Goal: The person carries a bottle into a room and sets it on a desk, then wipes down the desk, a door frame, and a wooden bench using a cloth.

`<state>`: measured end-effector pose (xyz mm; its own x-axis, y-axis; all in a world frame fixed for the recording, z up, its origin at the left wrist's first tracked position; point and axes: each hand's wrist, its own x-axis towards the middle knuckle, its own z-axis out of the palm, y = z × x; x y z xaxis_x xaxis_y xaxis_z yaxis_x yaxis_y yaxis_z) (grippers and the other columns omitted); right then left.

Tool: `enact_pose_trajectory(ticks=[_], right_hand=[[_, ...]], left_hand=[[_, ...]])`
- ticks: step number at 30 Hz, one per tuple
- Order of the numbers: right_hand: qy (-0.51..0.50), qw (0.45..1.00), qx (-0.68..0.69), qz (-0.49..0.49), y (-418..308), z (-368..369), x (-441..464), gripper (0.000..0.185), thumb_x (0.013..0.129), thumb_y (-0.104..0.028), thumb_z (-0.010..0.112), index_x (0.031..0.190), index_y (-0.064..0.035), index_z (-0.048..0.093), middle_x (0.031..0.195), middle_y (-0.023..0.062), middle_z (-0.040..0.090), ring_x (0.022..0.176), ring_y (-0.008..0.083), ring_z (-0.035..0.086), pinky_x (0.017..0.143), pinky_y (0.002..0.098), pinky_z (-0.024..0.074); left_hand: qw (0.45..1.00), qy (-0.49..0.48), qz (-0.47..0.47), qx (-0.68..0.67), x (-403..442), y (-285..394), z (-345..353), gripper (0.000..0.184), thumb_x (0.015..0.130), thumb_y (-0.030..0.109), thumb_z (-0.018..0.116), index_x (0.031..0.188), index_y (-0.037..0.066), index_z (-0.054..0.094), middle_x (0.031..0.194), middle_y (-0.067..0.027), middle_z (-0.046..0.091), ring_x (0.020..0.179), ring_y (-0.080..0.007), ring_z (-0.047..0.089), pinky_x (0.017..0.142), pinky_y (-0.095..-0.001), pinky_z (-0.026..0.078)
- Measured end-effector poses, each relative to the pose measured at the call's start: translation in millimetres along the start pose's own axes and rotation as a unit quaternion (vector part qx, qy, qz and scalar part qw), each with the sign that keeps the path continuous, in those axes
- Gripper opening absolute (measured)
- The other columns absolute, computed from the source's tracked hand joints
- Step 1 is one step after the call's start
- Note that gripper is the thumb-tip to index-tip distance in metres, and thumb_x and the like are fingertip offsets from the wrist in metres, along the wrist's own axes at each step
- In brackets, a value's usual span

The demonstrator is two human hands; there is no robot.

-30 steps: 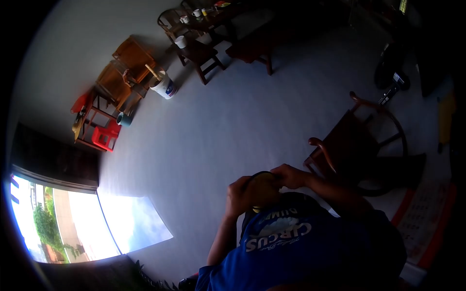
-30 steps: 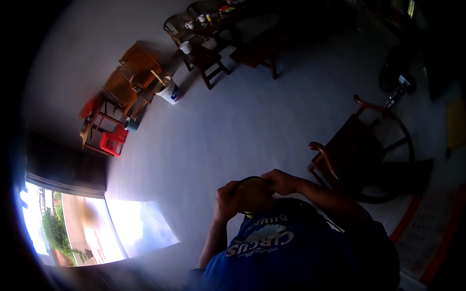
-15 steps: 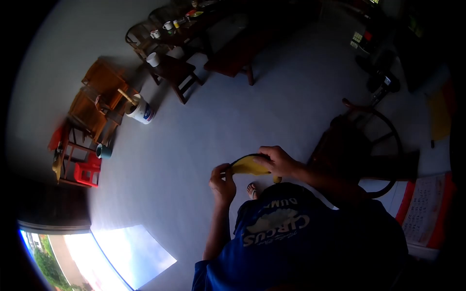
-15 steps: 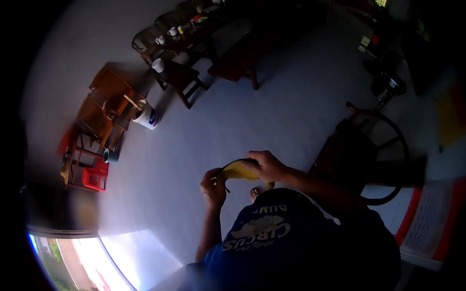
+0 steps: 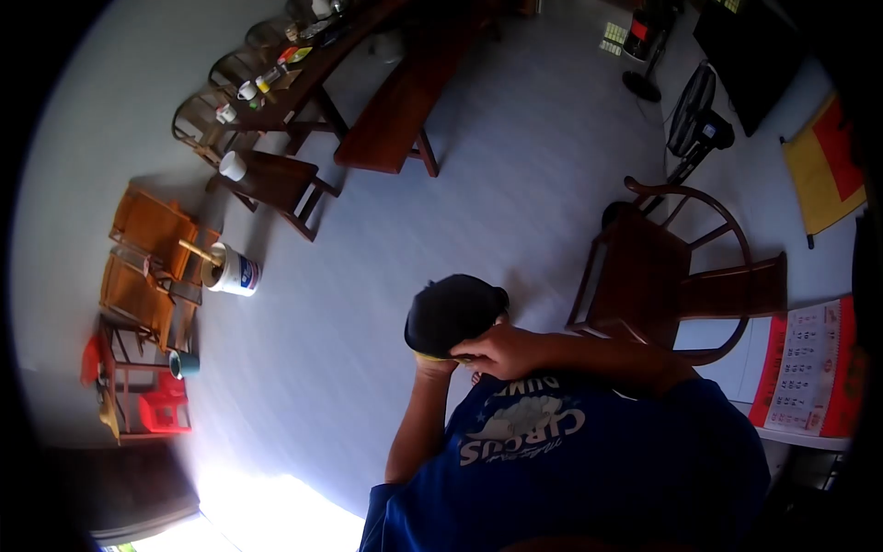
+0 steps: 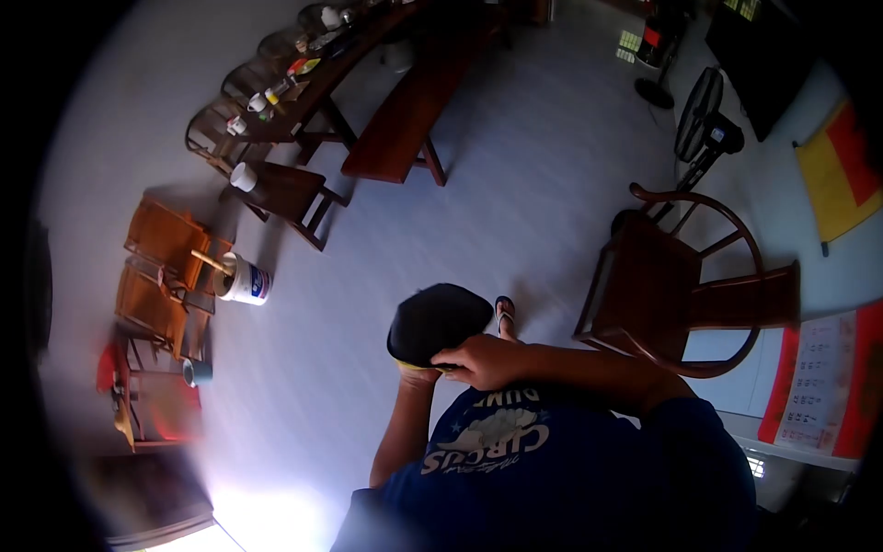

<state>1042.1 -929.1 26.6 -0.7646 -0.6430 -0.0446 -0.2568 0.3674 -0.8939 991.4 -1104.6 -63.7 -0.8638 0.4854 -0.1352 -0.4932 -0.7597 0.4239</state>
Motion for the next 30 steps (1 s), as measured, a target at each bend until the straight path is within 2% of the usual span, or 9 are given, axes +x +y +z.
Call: enact_pose_trajectory(ticks=[8,11,13,17,19,20,23,25,30], right_hand=[[0.071,0.997,0.0,0.009,46.7,-118.1,40.0,0.035,0.098,-0.024,0.066,0.125,-0.0022,0.067,0.095,0.0193,0.075,0.082,0.0328,0.073,0.076,0.0417,0.0542],[0.112,0.994,0.004,-0.006,63.6,-174.7,45.9,0.035,0.097,-0.026,0.067,0.119,0.0018,0.068,0.093,0.0198,0.074,0.08,0.0339,0.072,0.074,0.0421,0.0543],[0.149,0.989,-0.023,0.009,81.3,-211.2,44.5,0.034,0.097,-0.026,0.067,0.118,0.001,0.069,0.092,0.0197,0.074,0.079,0.0344,0.072,0.073,0.0423,0.0543],[0.183,0.98,-0.044,0.062,129.6,-259.6,47.5,0.031,0.097,-0.027,0.066,0.114,-0.0012,0.071,0.091,0.0193,0.074,0.08,0.035,0.072,0.074,0.0419,0.0551],[0.189,0.977,-0.035,0.094,148.7,-280.3,51.4,0.03,0.097,-0.027,0.066,0.113,-0.0016,0.071,0.091,0.0192,0.074,0.08,0.034,0.072,0.074,0.0409,0.0555],[0.19,0.975,-0.024,0.114,157.5,-284.9,53.8,0.03,0.097,-0.027,0.066,0.113,-0.0017,0.071,0.091,0.0193,0.074,0.08,0.033,0.072,0.074,0.0401,0.0558],[0.241,0.955,0.09,0.146,195.9,-301.2,67.5,0.036,0.101,-0.031,0.064,0.117,0.0004,0.069,0.086,0.0146,0.073,0.074,0.0222,0.071,0.068,0.0347,0.0553],[0.288,0.92,0.198,0.175,221.2,-319.9,82.4,0.038,0.105,-0.032,0.057,0.126,-0.0005,0.063,0.092,0.0125,0.073,0.079,0.0214,0.071,0.066,0.0325,0.0554],[0.282,0.862,0.402,0.122,230.0,-384.9,147.8,0.037,0.111,-0.033,0.044,0.131,-0.0037,0.054,0.102,0.0124,0.072,0.093,0.021,0.071,0.062,0.0318,0.0548]], left_hand=[[0.979,0.063,0.174,0.083,102.5,121.1,91.7,0.068,0.093,0.043,0.053,0.148,0.002,0.048,0.147,-0.0185,0.054,0.134,-0.0387,0.052,0.114,-0.0545,0.042],[0.693,0.041,0.45,0.562,147.0,156.8,113.7,0.056,0.096,0.028,0.062,0.142,-0.003,0.052,0.136,-0.0151,0.064,0.121,-0.0287,0.064,0.108,-0.0427,0.05],[0.605,0.136,0.449,0.643,186.3,155.7,132.6,0.043,0.092,0.019,0.069,0.129,0.001,0.057,0.125,-0.0093,0.065,0.11,-0.0243,0.064,0.098,-0.0354,0.05],[0.885,0.042,0.31,0.344,264.7,106.8,107.5,0.015,0.095,0.01,0.058,0.104,-0.001,0.063,0.099,-0.0086,0.068,0.087,-0.0166,0.065,0.077,-0.0292,0.053],[0.836,-0.145,0.108,0.518,278.3,93.2,133.2,0.034,0.102,0.015,0.052,0.128,-0.005,0.059,0.13,-0.0196,0.066,0.115,-0.0278,0.065,0.1,-0.0404,0.053],[0.968,-0.064,0.091,0.224,282.8,68.2,109.9,0.036,0.1,0.014,0.058,0.132,-0.003,0.058,0.132,-0.0163,0.065,0.122,-0.0255,0.062,0.105,-0.0401,0.049],[0.667,-0.133,0.235,0.694,336.8,68.5,113.6,0.041,0.096,0.018,0.065,0.133,0.003,0.06,0.132,-0.0093,0.067,0.123,-0.0236,0.061,0.108,-0.0378,0.046],[0.544,-0.176,0.312,0.759,370.1,83.2,151.8,0.043,0.093,0.02,0.069,0.133,0.005,0.061,0.132,-0.0067,0.067,0.123,-0.0232,0.062,0.109,-0.0355,0.045],[0.495,-0.242,0.369,0.749,468.5,100.9,204.7,0.038,0.083,0.015,0.074,0.12,0.007,0.066,0.108,-0.0084,0.07,0.1,-0.028,0.067,0.092,-0.0371,0.051]])
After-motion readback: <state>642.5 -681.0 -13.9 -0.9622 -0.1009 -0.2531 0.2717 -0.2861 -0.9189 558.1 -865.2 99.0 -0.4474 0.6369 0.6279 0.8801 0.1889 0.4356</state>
